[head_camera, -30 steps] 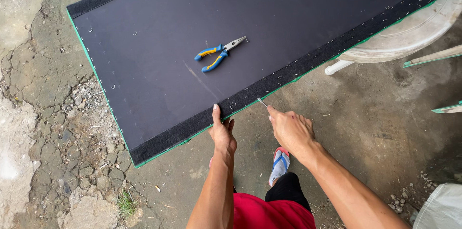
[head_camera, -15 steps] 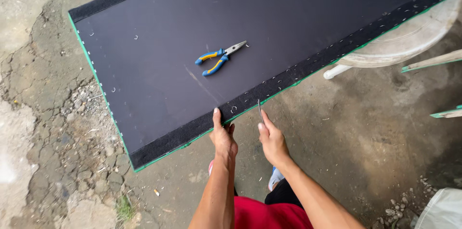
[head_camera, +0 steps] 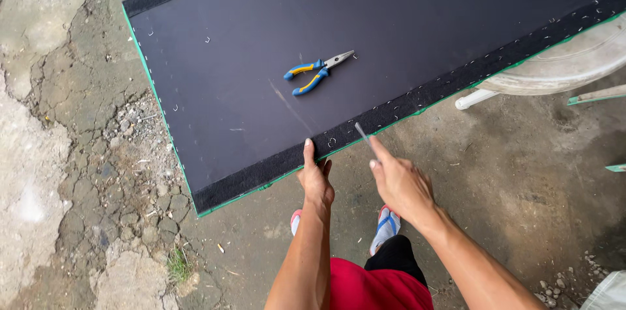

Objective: The person removes metal staples from the edge of a black fabric-covered board using a screwdriver and pliers. They pry up staples with the screwdriver and pull them out with the pliers, working along the edge of the board.

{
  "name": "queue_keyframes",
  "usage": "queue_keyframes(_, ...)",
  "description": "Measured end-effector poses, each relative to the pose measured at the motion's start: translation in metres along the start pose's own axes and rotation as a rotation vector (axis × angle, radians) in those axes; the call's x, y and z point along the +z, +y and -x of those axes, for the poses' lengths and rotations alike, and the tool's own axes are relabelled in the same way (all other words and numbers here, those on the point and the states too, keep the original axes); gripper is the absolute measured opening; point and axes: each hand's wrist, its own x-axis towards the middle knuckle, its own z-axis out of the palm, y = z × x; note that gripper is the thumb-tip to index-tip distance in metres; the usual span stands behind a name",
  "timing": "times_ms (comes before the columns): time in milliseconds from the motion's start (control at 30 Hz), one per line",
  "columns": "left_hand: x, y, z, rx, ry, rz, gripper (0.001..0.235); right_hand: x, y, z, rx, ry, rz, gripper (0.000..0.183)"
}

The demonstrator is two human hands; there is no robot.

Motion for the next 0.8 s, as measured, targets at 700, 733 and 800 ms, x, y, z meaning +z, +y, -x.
queue_keyframes(700, 0.005, 0.008, 0.006, 0.015, -0.003, -0.046, 0.076, 0.014, -0.013, 0.009, -0.089, 0.039, -0.022, 0.050)
queue_keyframes(733, 0.005, 0.008, 0.006, 0.016, -0.010, -0.056, 0.076, 0.013, -0.014, 0.009, -0.073, 0.015, -0.028, 0.050)
queue_keyframes(800, 0.005, 0.008, 0.004, 0.015, -0.009, -0.060, 0.077, 0.011, -0.016, 0.008, -0.090, 0.025, -0.015, 0.050)
